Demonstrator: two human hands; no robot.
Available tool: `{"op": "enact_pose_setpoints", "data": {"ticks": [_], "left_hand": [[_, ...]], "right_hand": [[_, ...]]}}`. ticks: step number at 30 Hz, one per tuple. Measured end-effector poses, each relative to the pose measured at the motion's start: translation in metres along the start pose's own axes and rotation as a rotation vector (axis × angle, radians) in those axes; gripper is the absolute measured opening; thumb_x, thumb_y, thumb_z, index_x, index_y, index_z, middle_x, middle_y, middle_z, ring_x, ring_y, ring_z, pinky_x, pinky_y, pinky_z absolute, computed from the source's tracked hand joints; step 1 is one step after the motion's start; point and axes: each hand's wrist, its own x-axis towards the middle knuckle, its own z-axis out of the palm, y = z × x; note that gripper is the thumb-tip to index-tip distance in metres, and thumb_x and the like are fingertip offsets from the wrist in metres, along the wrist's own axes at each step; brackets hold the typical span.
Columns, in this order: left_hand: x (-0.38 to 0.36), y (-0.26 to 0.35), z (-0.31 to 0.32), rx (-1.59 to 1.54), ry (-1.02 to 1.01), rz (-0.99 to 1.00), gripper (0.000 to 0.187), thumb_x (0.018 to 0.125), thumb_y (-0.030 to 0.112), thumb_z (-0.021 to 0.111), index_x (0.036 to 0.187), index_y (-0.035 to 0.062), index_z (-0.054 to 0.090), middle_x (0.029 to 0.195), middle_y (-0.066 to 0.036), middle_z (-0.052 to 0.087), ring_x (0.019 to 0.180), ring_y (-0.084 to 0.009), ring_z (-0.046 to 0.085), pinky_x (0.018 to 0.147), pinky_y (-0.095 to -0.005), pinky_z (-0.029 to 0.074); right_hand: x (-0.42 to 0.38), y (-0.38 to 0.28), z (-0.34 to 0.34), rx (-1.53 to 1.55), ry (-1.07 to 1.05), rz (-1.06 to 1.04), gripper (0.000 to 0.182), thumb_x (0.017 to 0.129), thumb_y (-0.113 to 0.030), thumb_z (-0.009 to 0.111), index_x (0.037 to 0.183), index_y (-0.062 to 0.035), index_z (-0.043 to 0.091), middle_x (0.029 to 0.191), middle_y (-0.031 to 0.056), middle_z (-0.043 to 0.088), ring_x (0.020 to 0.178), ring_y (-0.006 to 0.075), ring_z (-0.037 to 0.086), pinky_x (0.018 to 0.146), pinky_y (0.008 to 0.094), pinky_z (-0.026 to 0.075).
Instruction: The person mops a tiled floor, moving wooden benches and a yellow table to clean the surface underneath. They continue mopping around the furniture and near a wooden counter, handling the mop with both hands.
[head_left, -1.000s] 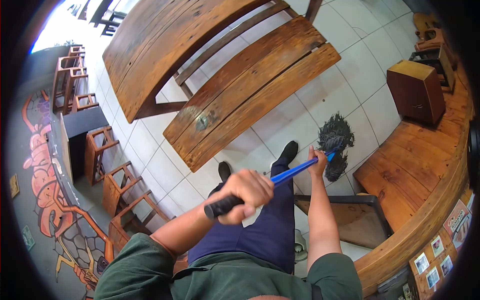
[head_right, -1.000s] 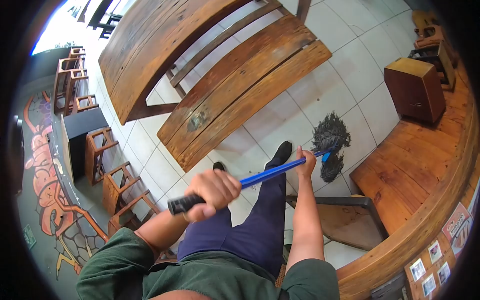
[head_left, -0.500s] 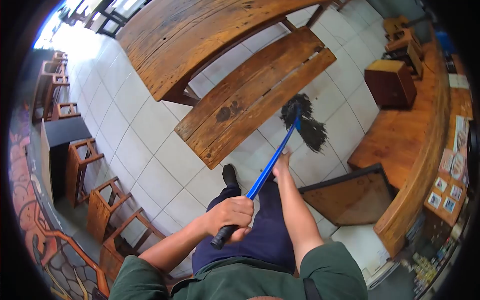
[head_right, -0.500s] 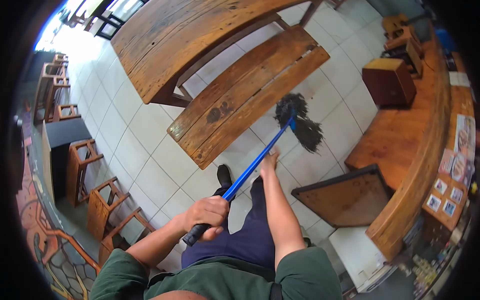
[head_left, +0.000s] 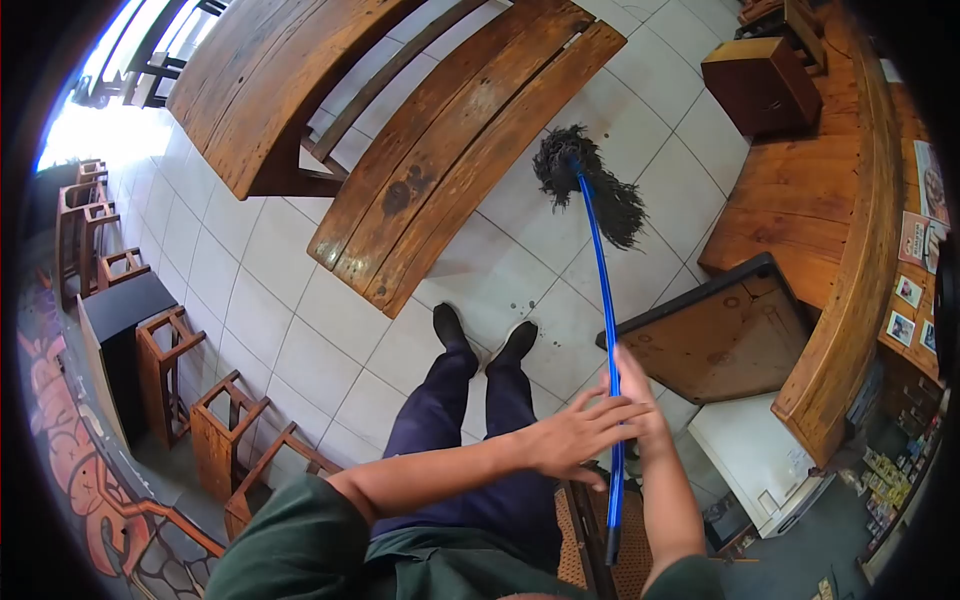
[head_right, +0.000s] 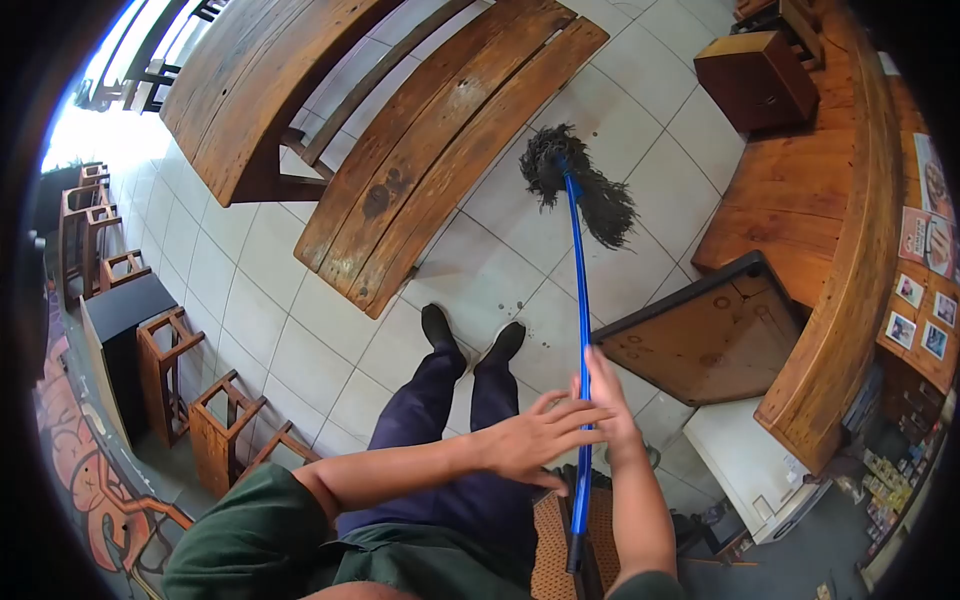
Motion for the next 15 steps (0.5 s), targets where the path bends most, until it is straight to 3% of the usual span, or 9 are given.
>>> {"op": "enact_pose_setpoints", "data": {"ticks": [2, 3, 4, 5, 7, 10, 12, 14, 15], "left_hand": [[-0.034, -0.017, -0.005, -0.059, -0.094, -0.137, 0.061, 0.080, 0.043, 0.072, 0.126, 0.0092, 0.052, 0.147, -0.015, 0.039, 0.131, -0.0351, 0.041, 0.106, -0.0473, 0.031], [-0.057, -0.031, -0.007, -0.040, -0.132, -0.211, 0.061, 0.080, 0.044, 0.073, 0.126, 0.0094, 0.052, 0.146, -0.015, 0.039, 0.129, -0.0352, 0.043, 0.105, -0.0472, 0.032], [-0.081, -0.044, -0.007, -0.032, -0.171, -0.284, 0.060, 0.081, 0.044, 0.073, 0.126, 0.0096, 0.053, 0.146, -0.015, 0.040, 0.128, -0.0353, 0.044, 0.104, -0.0470, 0.034], [-0.106, -0.056, -0.012, -0.042, -0.225, -0.399, 0.058, 0.081, 0.042, 0.073, 0.126, 0.0107, 0.053, 0.146, -0.016, 0.040, 0.127, -0.0353, 0.045, 0.101, -0.0477, 0.037], [-0.173, -0.082, -0.007, 0.047, -0.321, -0.574, 0.047, 0.084, 0.039, 0.071, 0.120, 0.0131, 0.056, 0.143, -0.014, 0.044, 0.125, -0.0350, 0.046, 0.098, -0.0477, 0.040], [-0.239, -0.094, -0.008, 0.034, -0.446, -0.773, 0.040, 0.083, 0.034, 0.071, 0.116, 0.0154, 0.058, 0.139, -0.010, 0.048, 0.122, -0.0333, 0.050, 0.096, -0.0480, 0.043], [-0.238, -0.098, -0.011, 0.025, -0.553, -0.808, 0.039, 0.083, 0.031, 0.072, 0.115, 0.0134, 0.059, 0.138, -0.012, 0.049, 0.122, -0.0331, 0.051, 0.097, -0.0477, 0.043], [-0.240, -0.105, -0.009, 0.016, -0.578, -0.830, 0.036, 0.083, 0.025, 0.071, 0.114, 0.0098, 0.060, 0.133, -0.012, 0.054, 0.122, -0.0318, 0.053, 0.099, -0.0457, 0.044], [-0.235, -0.110, -0.007, 0.008, -0.599, -0.838, 0.036, 0.083, 0.025, 0.071, 0.114, 0.0098, 0.060, 0.133, -0.012, 0.054, 0.122, -0.0318, 0.053, 0.099, -0.0457, 0.044]], "right_hand": [[-0.032, 0.059, -0.047, -0.093, 0.119, 0.225, 0.029, 0.101, -0.038, 0.049, 0.116, -0.0141, 0.045, 0.065, 0.0013, 0.050, 0.047, 0.0127, 0.049, 0.042, 0.0276, 0.040], [-0.049, 0.093, -0.063, -0.184, 0.219, 0.197, 0.032, 0.101, -0.037, 0.049, 0.118, -0.0106, 0.048, 0.066, 0.0008, 0.050, 0.050, 0.0121, 0.051, 0.045, 0.0282, 0.042], [-0.040, 0.157, -0.092, -0.395, 0.396, 0.016, 0.036, 0.101, -0.034, 0.048, 0.123, -0.0054, 0.052, 0.072, 0.0070, 0.059, 0.058, 0.0191, 0.058, 0.054, 0.0340, 0.049], [-0.052, 0.167, -0.085, -0.772, 0.554, -0.128, 0.039, 0.101, -0.031, 0.049, 0.126, -0.0013, 0.054, 0.089, 0.0165, 0.068, 0.075, 0.0303, 0.067, 0.069, 0.0405, 0.052], [-0.029, 0.213, -0.094, -0.877, 0.627, -0.348, 0.040, 0.100, -0.030, 0.049, 0.131, -0.0048, 0.052, 0.103, 0.0223, 0.067, 0.093, 0.0394, 0.066, 0.078, 0.0449, 0.051], [0.046, 0.199, -0.062, -0.795, 0.649, -0.180, 0.036, 0.099, -0.029, 0.048, 0.133, -0.0155, 0.051, 0.104, 0.0224, 0.067, 0.096, 0.0434, 0.063, 0.078, 0.0488, 0.051], [0.131, 0.204, -0.060, -0.792, 0.701, -0.282, 0.035, 0.099, -0.030, 0.046, 0.131, -0.0154, 0.050, 0.100, 0.0211, 0.068, 0.091, 0.0454, 0.064, 0.074, 0.0512, 0.051], [0.188, 0.150, -0.044, -0.817, 0.565, -0.083, 0.036, 0.101, -0.031, 0.040, 0.132, -0.0120, 0.041, 0.095, 0.0276, 0.066, 0.088, 0.0486, 0.063, 0.075, 0.0565, 0.050], [0.217, 0.145, -0.052, -0.868, 0.606, -0.237, 0.035, 0.101, -0.031, 0.039, 0.129, -0.0106, 0.040, 0.092, 0.0288, 0.065, 0.088, 0.0492, 0.062, 0.075, 0.0575, 0.050]]}}
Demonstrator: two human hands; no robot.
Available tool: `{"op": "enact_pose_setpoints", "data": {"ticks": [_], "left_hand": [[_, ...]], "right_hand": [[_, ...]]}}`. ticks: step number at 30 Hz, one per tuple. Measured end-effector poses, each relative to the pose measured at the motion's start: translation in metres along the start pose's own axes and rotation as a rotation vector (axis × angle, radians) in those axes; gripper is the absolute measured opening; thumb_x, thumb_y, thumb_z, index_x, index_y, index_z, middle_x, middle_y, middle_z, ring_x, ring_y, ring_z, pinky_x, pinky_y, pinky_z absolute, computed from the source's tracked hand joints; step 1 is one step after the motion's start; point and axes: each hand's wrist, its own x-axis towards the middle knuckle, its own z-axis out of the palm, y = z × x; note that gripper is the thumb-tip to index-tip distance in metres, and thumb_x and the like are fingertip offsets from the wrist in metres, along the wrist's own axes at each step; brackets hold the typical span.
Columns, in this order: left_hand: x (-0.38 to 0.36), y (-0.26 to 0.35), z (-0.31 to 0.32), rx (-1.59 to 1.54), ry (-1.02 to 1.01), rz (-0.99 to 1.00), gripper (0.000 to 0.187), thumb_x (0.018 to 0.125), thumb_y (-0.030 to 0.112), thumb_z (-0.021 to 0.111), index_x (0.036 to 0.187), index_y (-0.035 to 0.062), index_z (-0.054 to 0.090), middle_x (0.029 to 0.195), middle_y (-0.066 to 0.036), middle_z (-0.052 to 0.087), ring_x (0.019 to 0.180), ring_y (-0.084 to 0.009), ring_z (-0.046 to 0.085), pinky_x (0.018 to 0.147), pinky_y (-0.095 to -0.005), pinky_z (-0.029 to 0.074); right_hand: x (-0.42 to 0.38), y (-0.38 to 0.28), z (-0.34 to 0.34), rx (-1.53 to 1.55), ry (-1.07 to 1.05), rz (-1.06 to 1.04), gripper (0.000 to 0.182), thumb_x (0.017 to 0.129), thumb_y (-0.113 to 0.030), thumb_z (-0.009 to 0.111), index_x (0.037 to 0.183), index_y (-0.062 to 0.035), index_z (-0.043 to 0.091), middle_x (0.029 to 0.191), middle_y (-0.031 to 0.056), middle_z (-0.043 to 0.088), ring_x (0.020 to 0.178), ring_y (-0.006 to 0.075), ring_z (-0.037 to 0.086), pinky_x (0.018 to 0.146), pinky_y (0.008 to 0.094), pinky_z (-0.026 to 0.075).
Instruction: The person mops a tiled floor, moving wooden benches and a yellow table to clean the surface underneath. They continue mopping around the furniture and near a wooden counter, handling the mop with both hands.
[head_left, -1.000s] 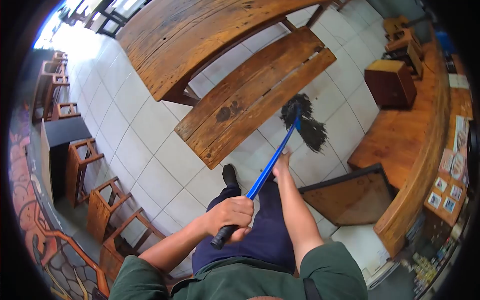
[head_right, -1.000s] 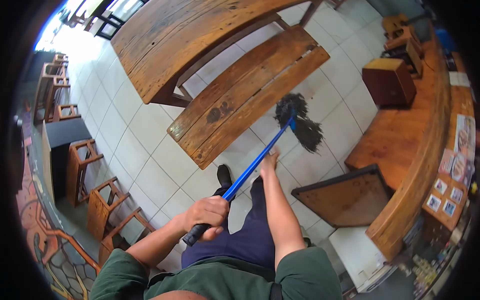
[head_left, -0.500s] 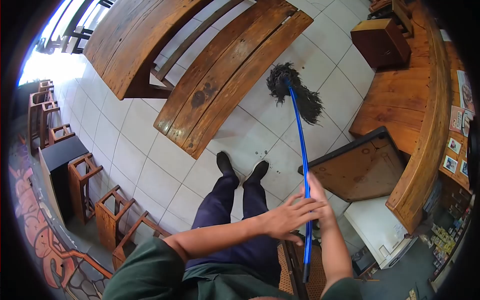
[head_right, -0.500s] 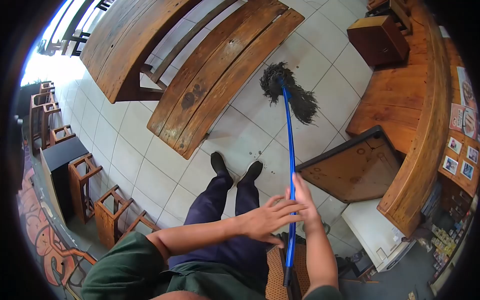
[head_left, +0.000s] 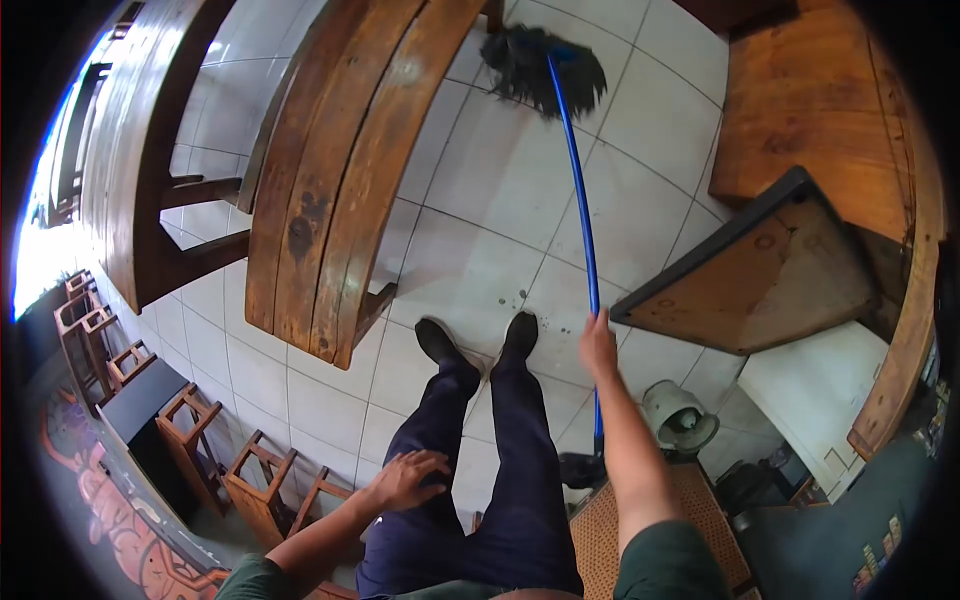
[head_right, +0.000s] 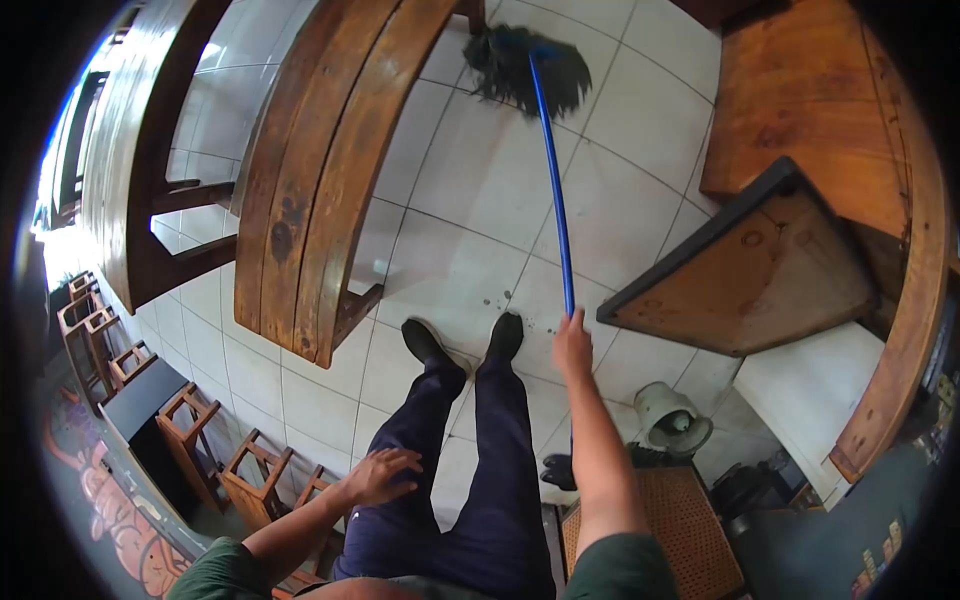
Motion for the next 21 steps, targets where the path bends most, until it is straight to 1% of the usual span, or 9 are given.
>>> {"op": "enact_pose_setpoints", "data": {"ticks": [3, 6, 8, 10, 13, 16, 17, 19, 21], "left_hand": [[0.023, 0.022, -0.021, -0.039, 0.145, 0.018, 0.031, 0.084, 0.018, 0.069, 0.112, 0.0071, 0.061, 0.124, -0.013, 0.061, 0.116, -0.0325, 0.057, 0.098, -0.0411, 0.045], [0.030, 0.046, -0.042, -0.134, 0.156, 0.069, 0.030, 0.084, 0.016, 0.068, 0.111, 0.0057, 0.060, 0.121, -0.013, 0.062, 0.113, -0.0317, 0.059, 0.096, -0.0411, 0.047], [0.025, 0.064, -0.056, -0.189, 0.174, 0.074, 0.029, 0.084, 0.013, 0.067, 0.110, 0.0044, 0.060, 0.117, -0.013, 0.063, 0.108, -0.0310, 0.061, 0.094, -0.0405, 0.048], [0.022, 0.064, -0.062, -0.187, 0.226, 0.068, 0.028, 0.083, 0.012, 0.067, 0.109, 0.0063, 0.060, 0.107, -0.011, 0.065, 0.100, -0.0296, 0.064, 0.087, -0.0402, 0.050], [0.023, 0.056, -0.060, -0.212, 0.258, 0.026, 0.027, 0.083, 0.012, 0.066, 0.109, 0.0068, 0.060, 0.105, -0.011, 0.065, 0.098, -0.0297, 0.064, 0.085, -0.0399, 0.051], [0.034, 0.051, -0.057, -0.184, 0.222, -0.019, 0.026, 0.083, 0.011, 0.065, 0.109, 0.0073, 0.060, 0.105, -0.012, 0.064, 0.097, -0.0305, 0.064, 0.083, -0.0397, 0.051], [0.039, 0.052, -0.055, -0.193, 0.208, -0.029, 0.026, 0.083, 0.011, 0.065, 0.109, 0.0073, 0.060, 0.105, -0.012, 0.064, 0.097, -0.0305, 0.064, 0.083, -0.0397, 0.051], [0.047, 0.056, -0.056, -0.277, 0.179, -0.018, 0.031, 0.083, 0.010, 0.066, 0.112, 0.0049, 0.059, 0.110, -0.012, 0.065, 0.101, -0.0306, 0.064, 0.087, -0.0410, 0.051], [0.054, 0.068, -0.062, -0.232, 0.201, 0.023, 0.030, 0.081, 0.010, 0.067, 0.110, 0.0064, 0.060, 0.107, -0.012, 0.065, 0.100, -0.0311, 0.063, 0.086, -0.0405, 0.050]], "right_hand": [[0.003, 0.009, -0.050, 0.017, -0.082, 0.069, 0.036, 0.102, -0.034, 0.036, 0.123, -0.0060, 0.043, 0.090, 0.0306, 0.064, 0.087, 0.0504, 0.062, 0.074, 0.0579, 0.050], [-0.104, 0.088, -0.082, -0.122, -0.147, 0.181, 0.042, 0.102, -0.037, 0.037, 0.128, -0.0036, 0.039, 0.088, 0.0316, 0.064, 0.087, 0.0506, 0.061, 0.071, 0.0584, 0.049], [-0.180, 0.096, -0.108, -0.221, -0.270, 0.320, 0.042, 0.102, -0.036, 0.036, 0.127, -0.0026, 0.041, 0.089, 0.0313, 0.064, 0.086, 0.0502, 0.062, 0.072, 0.0589, 0.049], [-0.216, 0.089, -0.123, -0.297, -0.267, 0.239, 0.039, 0.100, -0.034, 0.040, 0.123, -0.0031, 0.040, 0.092, 0.0308, 0.065, 0.088, 0.0507, 0.063, 0.076, 0.0590, 0.050], [-0.182, 0.061, -0.115, -0.161, -0.324, 0.292, 0.041, 0.101, -0.035, 0.039, 0.124, -0.0011, 0.040, 0.099, 0.0339, 0.063, 0.094, 0.0513, 0.061, 0.081, 0.0584, 0.049], [-0.069, -0.003, -0.102, -0.063, -0.266, 0.219, 0.043, 0.101, -0.035, 0.036, 0.124, 0.0007, 0.041, 0.111, 0.0359, 0.059, 0.103, 0.0503, 0.059, 0.087, 0.0562, 0.048], [-0.021, -0.025, -0.099, -0.015, -0.319, 0.219, 0.041, 0.101, -0.034, 0.037, 0.121, 0.0012, 0.042, 0.111, 0.0346, 0.060, 0.103, 0.0497, 0.059, 0.087, 0.0545, 0.049], [0.050, -0.060, -0.085, -0.090, -0.125, 0.039, 0.040, 0.101, -0.032, 0.037, 0.119, 0.0029, 0.042, 0.102, 0.0337, 0.062, 0.097, 0.0487, 0.062, 0.083, 0.0523, 0.052], [0.069, -0.092, -0.080, -0.006, -0.173, 0.124, 0.039, 0.102, -0.032, 0.037, 0.118, 0.0029, 0.042, 0.098, 0.0327, 0.063, 0.086, 0.0461, 0.066, 0.077, 0.0540, 0.053]]}}
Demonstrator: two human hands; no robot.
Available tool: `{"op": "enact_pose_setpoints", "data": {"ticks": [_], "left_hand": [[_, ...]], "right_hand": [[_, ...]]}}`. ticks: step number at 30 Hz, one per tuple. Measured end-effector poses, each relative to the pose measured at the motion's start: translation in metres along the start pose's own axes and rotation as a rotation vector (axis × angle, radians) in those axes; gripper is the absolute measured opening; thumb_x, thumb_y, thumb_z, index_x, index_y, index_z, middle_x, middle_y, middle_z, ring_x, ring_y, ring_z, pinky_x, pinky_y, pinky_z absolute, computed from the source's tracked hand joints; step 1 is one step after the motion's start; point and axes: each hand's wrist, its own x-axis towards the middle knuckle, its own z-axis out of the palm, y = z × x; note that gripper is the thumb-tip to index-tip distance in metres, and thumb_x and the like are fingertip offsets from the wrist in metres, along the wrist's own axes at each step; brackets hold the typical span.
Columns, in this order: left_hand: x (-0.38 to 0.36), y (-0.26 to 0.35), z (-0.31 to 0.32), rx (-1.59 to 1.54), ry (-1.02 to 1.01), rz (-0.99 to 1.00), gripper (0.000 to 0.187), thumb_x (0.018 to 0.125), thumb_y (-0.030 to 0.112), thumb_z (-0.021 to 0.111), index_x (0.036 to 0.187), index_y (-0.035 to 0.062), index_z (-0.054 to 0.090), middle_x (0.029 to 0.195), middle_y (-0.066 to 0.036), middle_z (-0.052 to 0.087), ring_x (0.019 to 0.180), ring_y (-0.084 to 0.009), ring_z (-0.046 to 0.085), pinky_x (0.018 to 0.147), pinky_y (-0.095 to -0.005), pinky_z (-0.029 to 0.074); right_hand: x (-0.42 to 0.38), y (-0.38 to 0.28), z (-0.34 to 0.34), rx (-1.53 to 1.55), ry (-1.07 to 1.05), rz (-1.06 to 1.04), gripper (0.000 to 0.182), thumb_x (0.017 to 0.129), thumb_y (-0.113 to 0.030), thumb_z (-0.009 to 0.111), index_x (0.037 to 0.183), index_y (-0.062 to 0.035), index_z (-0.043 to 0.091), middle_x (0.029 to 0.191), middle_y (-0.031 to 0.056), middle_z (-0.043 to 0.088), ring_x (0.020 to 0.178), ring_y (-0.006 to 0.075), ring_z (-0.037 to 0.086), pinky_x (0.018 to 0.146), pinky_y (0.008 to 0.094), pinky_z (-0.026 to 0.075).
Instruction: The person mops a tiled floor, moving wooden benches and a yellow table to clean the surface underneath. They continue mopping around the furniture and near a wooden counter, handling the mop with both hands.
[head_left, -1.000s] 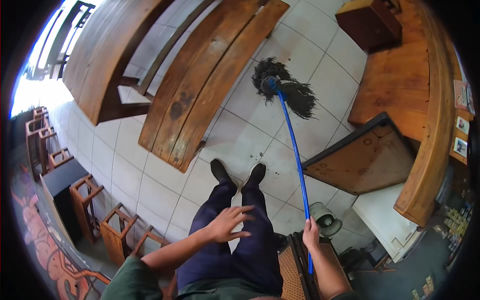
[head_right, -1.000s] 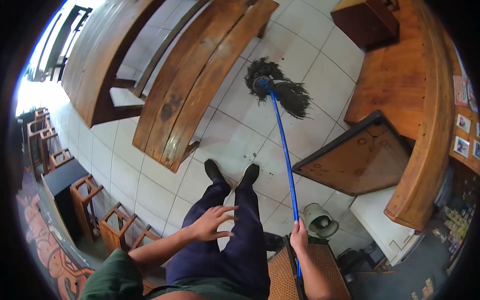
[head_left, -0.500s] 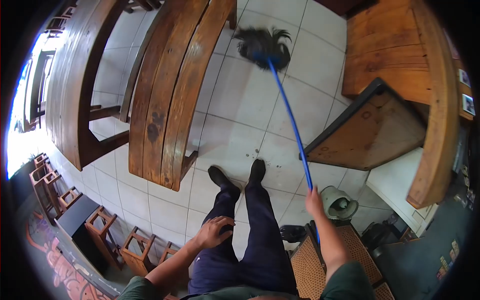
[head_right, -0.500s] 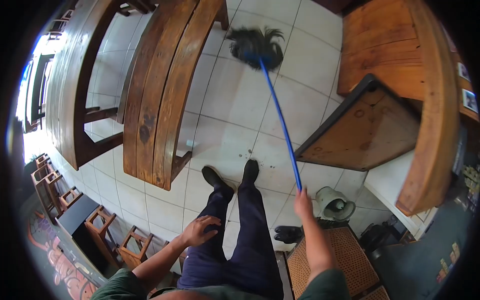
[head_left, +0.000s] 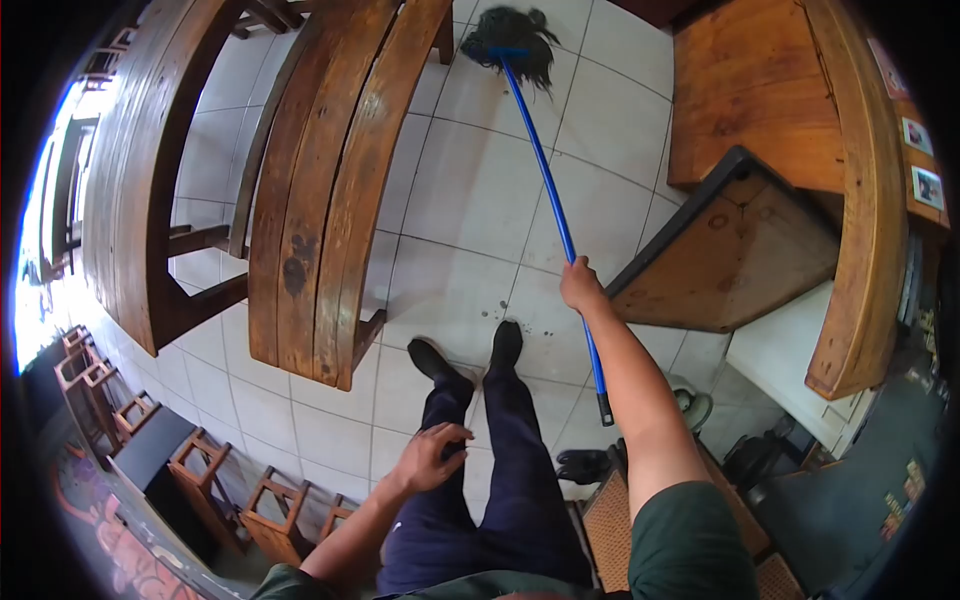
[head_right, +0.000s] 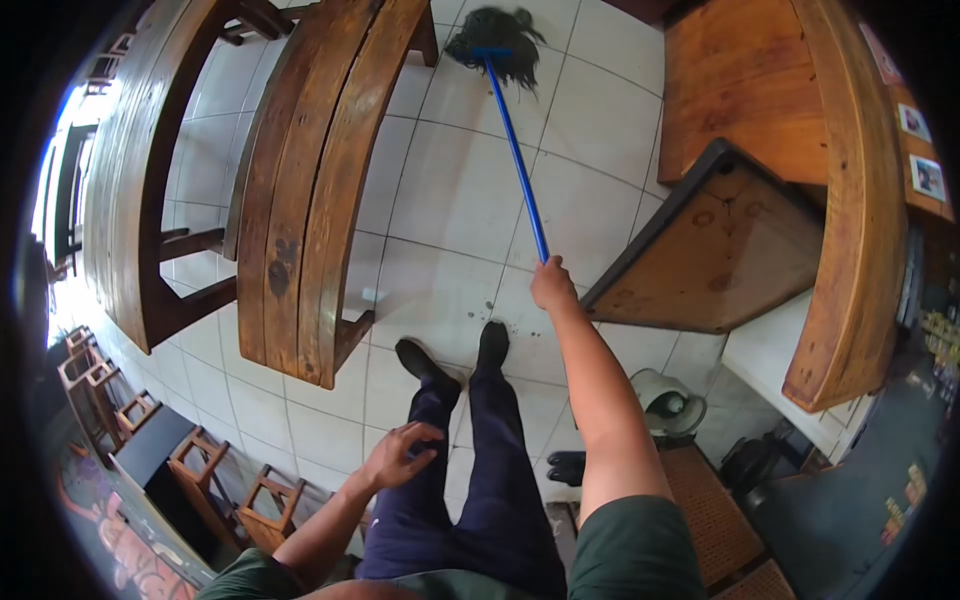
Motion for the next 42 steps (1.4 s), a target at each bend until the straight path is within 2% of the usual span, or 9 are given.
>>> {"op": "enact_pose_setpoints", "data": {"ticks": [8, 11, 13, 16, 19, 22, 25, 34, 42], "left_hand": [[-0.009, 0.082, 0.021, 0.326, 0.061, 0.525, 0.098, 0.061, 0.027, 0.086, 0.146, 0.0273, 0.038, 0.156, -0.012, 0.023, 0.146, -0.0327, 0.020, 0.114, -0.0571, 0.020], [-0.020, 0.116, -0.007, 0.148, 0.492, 0.784, 0.054, 0.064, 0.044, 0.084, 0.107, 0.0191, 0.063, 0.129, -0.006, 0.059, 0.133, -0.0309, 0.044, 0.112, -0.0568, 0.022], [-0.031, 0.112, -0.048, 0.106, 0.606, 0.873, 0.039, 0.071, 0.046, 0.081, 0.071, 0.0157, 0.056, 0.070, 0.002, 0.061, 0.092, -0.0246, 0.067, 0.104, -0.0537, 0.036], [-0.061, 0.149, -0.104, -0.342, 1.051, 0.978, 0.050, 0.088, 0.046, 0.068, 0.064, 0.0095, 0.044, 0.056, -0.005, 0.049, 0.056, -0.0258, 0.059, 0.070, -0.0452, 0.054], [-0.108, 0.177, -0.149, -0.489, 0.930, 1.155, 0.062, 0.085, 0.063, 0.061, 0.059, 0.0143, 0.033, 0.048, 0.004, 0.030, 0.041, -0.0097, 0.024, 0.048, -0.0291, 0.023], [-0.120, 0.194, -0.183, -0.496, 0.888, 1.116, 0.064, 0.082, 0.060, 0.068, 0.053, 0.0165, 0.032, 0.042, 0.007, 0.030, 0.037, -0.0060, 0.029, 0.045, -0.0235, 0.023], [-0.051, 0.205, -0.201, -0.407, 0.958, 1.021, 0.062, 0.085, 0.051, 0.070, 0.050, 0.0175, 0.031, 0.041, 0.008, 0.032, 0.033, -0.0051, 0.027, 0.042, -0.0205, 0.022], [0.111, 0.227, -0.235, -0.445, 1.040, 1.074, 0.040, 0.092, 0.020, 0.051, 0.057, 0.0100, 0.033, 0.048, -0.001, 0.038, 0.038, -0.0162, 0.037, 0.041, -0.0306, 0.032], [0.025, 0.312, -0.237, -0.338, 0.693, 1.045, 0.037, 0.081, 0.016, 0.062, 0.050, 0.0130, 0.041, 0.043, 0.005, 0.038, 0.035, -0.0089, 0.031, 0.041, -0.0244, 0.025]], "right_hand": [[-0.176, -0.052, -0.007, 1.069, -0.697, 0.144, 0.036, 0.101, -0.045, 0.044, 0.104, -0.0084, 0.044, 0.059, -0.0004, 0.042, 0.044, 0.0125, 0.040, 0.048, 0.0373, 0.048], [-0.181, -0.121, -0.006, 1.142, -0.689, -0.039, 0.043, 0.098, -0.050, 0.049, 0.107, -0.0081, 0.043, 0.068, 0.0034, 0.048, 0.051, 0.0143, 0.050, 0.056, 0.0393, 0.053], [-0.186, -0.164, -0.018, 0.863, -0.578, -0.182, 0.051, 0.094, -0.053, 0.055, 0.109, -0.0053, 0.045, 0.073, 0.0055, 0.053, 0.064, 0.0197, 0.061, 0.071, 0.0458, 0.055], [-0.163, -0.202, -0.003, 0.604, 0.397, -0.924, 0.059, 0.086, -0.055, 0.065, 0.113, -0.0054, 0.048, 0.084, 0.0102, 0.061, 0.080, 0.0276, 0.065, 0.091, 0.0495, 0.050], [-0.161, -0.262, -0.053, 0.191, 0.572, -1.485, 0.050, 0.079, -0.050, 0.072, 0.103, -0.0082, 0.058, 0.085, 0.0111, 0.064, 0.088, 0.0319, 0.064, 0.096, 0.0443, 0.044], [-0.143, -0.306, -0.043, 0.050, -0.008, -1.413, 0.046, 0.079, -0.043, 0.074, 0.057, -0.0100, 0.051, 0.059, 0.0092, 0.057, 0.060, 0.0330, 0.058, 0.060, 0.0426, 0.047], [-0.073, -0.303, -0.010, 0.221, 0.034, -1.499, 0.045, 0.084, -0.036, 0.069, 0.053, -0.0112, 0.049, 0.051, 0.0087, 0.052, 0.048, 0.0328, 0.054, 0.047, 0.0438, 0.041], [0.093, -0.346, -0.104, 0.127, 0.240, -1.362, 0.042, 0.089, -0.032, 0.059, 0.052, -0.0107, 0.056, 0.053, 0.0161, 0.053, 0.050, 0.0358, 0.056, 0.046, 0.0425, 0.042], [-0.028, -0.306, -0.066, 0.477, 0.233, -1.384, 0.046, 0.086, -0.020, 0.066, 0.047, -0.0088, 0.044, 0.045, 0.0114, 0.044, 0.039, 0.0306, 0.046, 0.042, 0.0399, 0.035]]}}
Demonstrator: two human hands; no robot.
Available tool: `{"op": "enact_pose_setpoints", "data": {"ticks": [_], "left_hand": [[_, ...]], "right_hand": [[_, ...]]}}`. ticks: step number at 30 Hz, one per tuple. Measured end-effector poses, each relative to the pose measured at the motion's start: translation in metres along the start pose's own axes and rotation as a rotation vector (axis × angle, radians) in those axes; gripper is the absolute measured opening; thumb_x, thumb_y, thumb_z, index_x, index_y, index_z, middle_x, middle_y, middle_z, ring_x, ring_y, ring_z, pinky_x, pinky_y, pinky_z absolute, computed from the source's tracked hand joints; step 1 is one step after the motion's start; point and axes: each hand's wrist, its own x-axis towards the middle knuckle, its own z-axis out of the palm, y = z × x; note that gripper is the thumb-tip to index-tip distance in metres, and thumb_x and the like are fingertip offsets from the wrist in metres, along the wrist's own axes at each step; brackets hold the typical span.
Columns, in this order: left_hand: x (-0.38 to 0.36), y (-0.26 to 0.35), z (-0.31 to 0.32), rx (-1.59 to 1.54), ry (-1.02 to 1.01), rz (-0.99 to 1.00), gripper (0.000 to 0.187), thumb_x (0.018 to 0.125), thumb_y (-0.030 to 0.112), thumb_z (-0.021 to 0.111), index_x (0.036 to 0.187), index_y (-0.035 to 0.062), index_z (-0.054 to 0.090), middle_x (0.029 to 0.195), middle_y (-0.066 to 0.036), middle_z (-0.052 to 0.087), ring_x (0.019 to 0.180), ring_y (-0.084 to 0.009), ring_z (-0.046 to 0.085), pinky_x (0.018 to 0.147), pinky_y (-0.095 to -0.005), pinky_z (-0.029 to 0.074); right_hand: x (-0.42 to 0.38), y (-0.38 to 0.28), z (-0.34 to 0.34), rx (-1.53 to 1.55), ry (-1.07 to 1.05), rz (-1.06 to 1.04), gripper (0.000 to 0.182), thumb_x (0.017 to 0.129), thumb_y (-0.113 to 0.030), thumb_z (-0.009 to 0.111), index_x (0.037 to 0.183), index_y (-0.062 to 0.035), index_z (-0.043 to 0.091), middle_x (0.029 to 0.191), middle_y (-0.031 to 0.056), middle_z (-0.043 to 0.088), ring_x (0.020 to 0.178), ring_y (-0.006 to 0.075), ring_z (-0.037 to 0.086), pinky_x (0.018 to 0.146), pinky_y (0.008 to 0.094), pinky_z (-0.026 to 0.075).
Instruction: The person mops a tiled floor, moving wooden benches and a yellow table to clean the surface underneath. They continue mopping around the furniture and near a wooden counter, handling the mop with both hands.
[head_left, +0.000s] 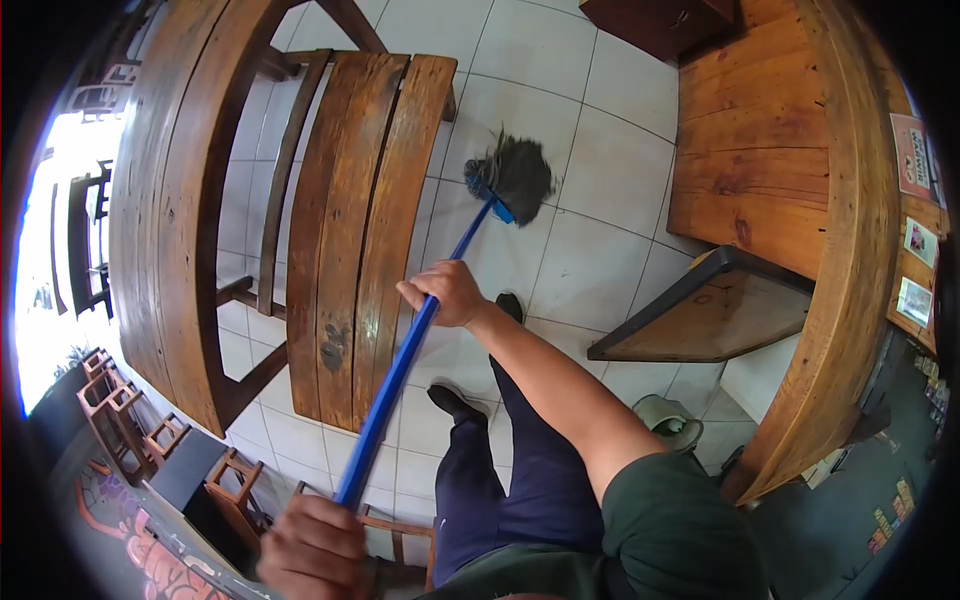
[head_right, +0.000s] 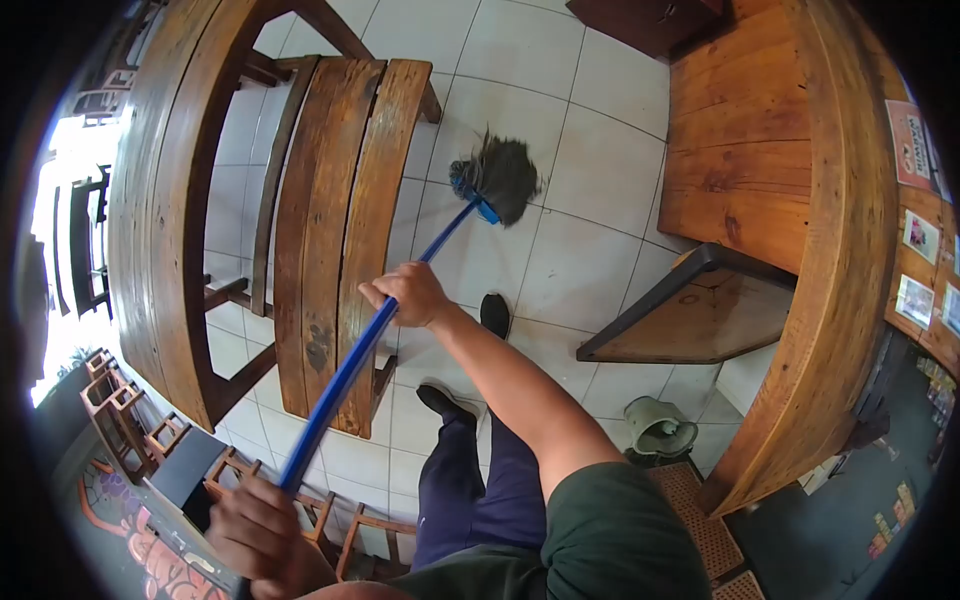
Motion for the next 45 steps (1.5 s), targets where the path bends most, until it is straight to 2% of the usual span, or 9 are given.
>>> {"op": "enact_pose_setpoints", "data": {"ticks": [13, 17, 23, 27, 31, 34, 37, 40, 45], "left_hand": [[-0.005, -0.281, 0.056, 0.169, -0.122, 0.193, 0.042, 0.083, 0.017, 0.066, 0.051, 0.0045, 0.041, 0.051, -0.008, 0.039, 0.046, -0.0244, 0.045, 0.046, -0.0364, 0.039], [-0.034, -0.248, 0.049, 0.267, -0.144, 0.123, 0.018, 0.059, 0.015, 0.060, 0.052, 0.0125, 0.044, 0.056, -0.005, 0.045, 0.053, -0.0240, 0.050, 0.046, -0.0365, 0.040], [-0.086, -0.136, 0.076, 0.198, -0.143, 0.071, 0.041, 0.082, 0.015, 0.065, 0.050, 0.0171, 0.038, 0.052, 0.002, 0.044, 0.045, -0.0138, 0.050, 0.048, -0.0277, 0.044], [-0.057, -0.206, 0.086, 0.539, -0.374, 0.069, 0.027, 0.052, 0.014, 0.068, 0.052, 0.0164, 0.041, 0.053, -0.002, 0.037, 0.053, -0.0197, 0.046, 0.047, -0.0341, 0.037], [0.019, -0.293, 0.110, 0.435, -0.569, -0.061, 0.023, 0.070, 0.011, 0.073, 0.087, 0.0067, 0.057, 0.101, -0.013, 0.056, 0.101, -0.0301, 0.056, 0.091, -0.0454, 0.044], [0.023, -0.311, 0.112, 0.981, -0.678, -0.214, 0.062, 0.070, 0.017, 0.078, 0.127, 0.0111, 0.052, 0.146, -0.017, 0.036, 0.137, -0.0357, 0.035, 0.111, -0.0543, 0.027], [-0.012, -0.297, 0.093, 0.773, -0.823, -0.414, 0.082, 0.072, 0.018, 0.077, 0.143, 0.0167, 0.037, 0.159, -0.013, 0.012, 0.146, -0.0361, 0.018, 0.113, -0.0579, 0.024], [-0.083, -0.271, 0.059, 0.677, -0.766, -0.544, 0.065, 0.078, 0.020, 0.073, 0.136, 0.0142, 0.045, 0.153, -0.017, 0.028, 0.141, -0.0367, 0.030, 0.110, -0.0532, 0.031], [-0.209, -0.205, -0.015, 0.590, -0.743, -0.997, 0.042, 0.083, 0.024, 0.069, 0.122, 0.0133, 0.057, 0.134, -0.015, 0.053, 0.122, -0.0373, 0.052, 0.099, -0.0471, 0.045]], "right_hand": [[0.124, 0.267, -0.141, -0.334, -0.354, -0.156, 0.027, 0.086, -0.023, 0.061, 0.063, -0.0092, 0.057, 0.065, 0.0139, 0.058, 0.069, 0.0371, 0.054, 0.065, 0.0480, 0.043], [0.091, 0.250, -0.129, -0.236, -0.402, 0.048, 0.027, 0.082, -0.022, 0.064, 0.060, -0.0104, 0.054, 0.068, 0.0091, 0.061, 0.067, 0.0320, 0.053, 0.064, 0.0425, 0.040], [0.016, 0.122, -0.085, -0.126, -0.198, 0.064, 0.036, 0.081, -0.014, 0.068, 0.054, -0.0111, 0.044, 0.057, 0.0070, 0.047, 0.068, 0.0270, 0.051, 0.066, 0.0402, 0.037], [0.074, 0.178, -0.106, -0.085, 0.039, -0.020, 0.010, 0.075, -0.007, 0.065, 0.077, -0.0056, 0.055, 0.078, 0.0115, 0.054, 0.076, 0.0305, 0.053, 0.073, 0.0425, 0.040], [0.082, 0.198, -0.157, 0.453, 0.221, 1.306, 0.045, 0.102, -0.036, 0.042, 0.133, -0.0026, 0.040, 0.124, 0.0217, 0.056, 0.101, 0.0308, 0.062, 0.082, 0.0474, 0.053], [0.065, 0.120, -0.178, 1.116, 0.126, 1.308, 0.044, 0.101, -0.040, 0.047, 0.129, -0.0060, 0.043, 0.086, 0.0089, 0.060, 0.074, 0.0217, 0.061, 0.065, 0.0436, 0.054], [0.006, 0.129, -0.161, 0.625, 0.222, 1.076, 0.031, 0.101, -0.035, 0.050, 0.116, -0.0075, 0.048, 0.067, 0.0009, 0.049, 0.049, 0.0105, 0.047, 0.041, 0.0324, 0.040], [-0.081, 0.118, -0.153, -0.231, 0.147, 0.839, 0.037, 0.102, -0.027, 0.039, 0.131, -0.0045, 0.045, 0.087, 0.0242, 0.063, 0.082, 0.0445, 0.062, 0.072, 0.0497, 0.047], [-0.235, 0.066, -0.193, -0.394, 0.004, 1.061, 0.041, 0.101, -0.026, 0.042, 0.138, -0.0088, 0.046, 0.118, 0.0263, 0.061, 0.111, 0.0441, 0.058, 0.089, 0.0474, 0.049]]}}
